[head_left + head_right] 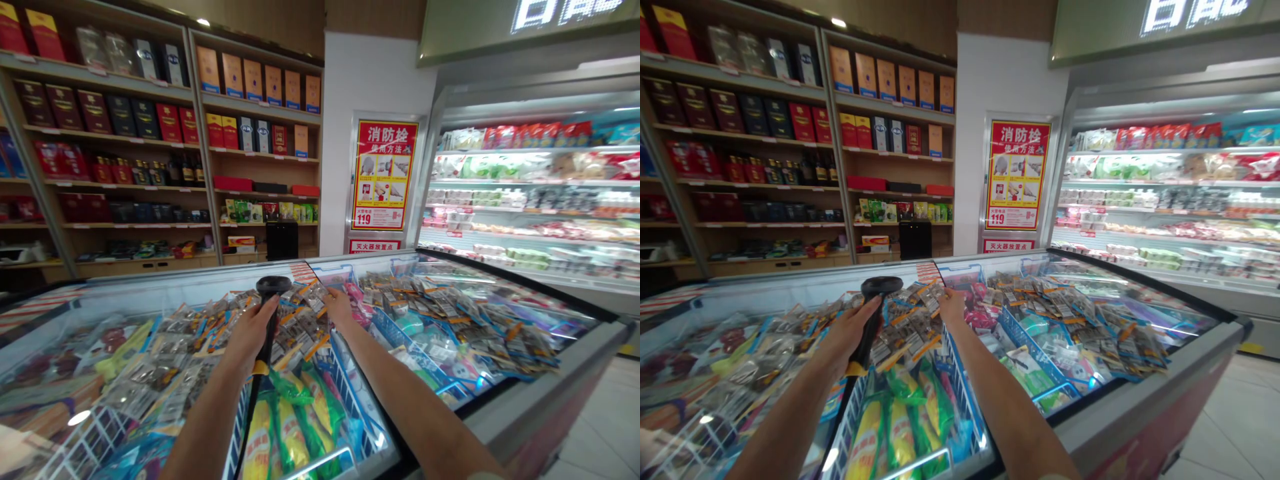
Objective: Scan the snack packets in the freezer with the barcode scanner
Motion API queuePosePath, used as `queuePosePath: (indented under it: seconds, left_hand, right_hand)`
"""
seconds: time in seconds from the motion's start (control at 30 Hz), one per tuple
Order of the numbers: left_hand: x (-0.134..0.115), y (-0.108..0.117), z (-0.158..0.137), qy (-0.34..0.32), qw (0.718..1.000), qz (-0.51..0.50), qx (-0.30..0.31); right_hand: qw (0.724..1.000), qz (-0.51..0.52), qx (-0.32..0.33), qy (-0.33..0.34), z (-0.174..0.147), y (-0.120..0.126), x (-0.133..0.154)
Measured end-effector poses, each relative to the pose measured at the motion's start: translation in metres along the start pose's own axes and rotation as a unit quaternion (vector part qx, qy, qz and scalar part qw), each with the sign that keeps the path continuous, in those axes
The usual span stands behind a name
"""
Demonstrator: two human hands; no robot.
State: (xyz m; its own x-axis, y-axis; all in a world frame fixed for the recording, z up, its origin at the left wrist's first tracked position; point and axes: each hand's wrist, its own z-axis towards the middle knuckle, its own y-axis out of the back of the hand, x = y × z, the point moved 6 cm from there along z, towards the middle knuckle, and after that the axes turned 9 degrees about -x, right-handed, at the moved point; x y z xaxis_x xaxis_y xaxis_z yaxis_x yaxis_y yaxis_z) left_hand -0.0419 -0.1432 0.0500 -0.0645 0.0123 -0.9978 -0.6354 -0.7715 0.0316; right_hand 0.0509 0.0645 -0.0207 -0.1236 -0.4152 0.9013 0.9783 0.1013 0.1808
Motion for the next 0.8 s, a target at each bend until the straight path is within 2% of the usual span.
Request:
queuePosePath:
  seconds: [0.17, 0.33, 0.43, 0.53, 0.67, 0.8]
  left_hand:
    - [0.003, 0.003, 0.004, 0.0, 1.0, 0.003, -0.004]
    - [0.009, 0.009, 0.014, 0.004, 1.0, 0.022, -0.015]
    - [0.011, 0.011, 0.017, -0.001, 0.999, 0.047, -0.013]
    - [0.011, 0.01, 0.017, -0.005, 0.999, 0.042, -0.013]
    - [0.011, 0.008, 0.015, 0.0, 0.999, 0.04, -0.01]
    - [0.011, 0.002, 0.011, 0.01, 0.999, 0.053, -0.003]
  right_hand:
    - [0.998, -0.045, 0.043, 0.028, -0.01, -0.011, 0.012]
    - [0.986, -0.104, 0.073, 0.111, -0.018, -0.013, 0.023]
    - [0.977, -0.167, 0.038, 0.127, -0.01, 0.005, 0.018]
    - [0.953, -0.281, 0.008, 0.111, 0.004, 0.033, 0.002]
    - [0.912, -0.4, 0.014, 0.089, 0.012, 0.07, -0.021]
    - [0.906, -0.413, 0.044, 0.083, 0.005, 0.097, -0.036]
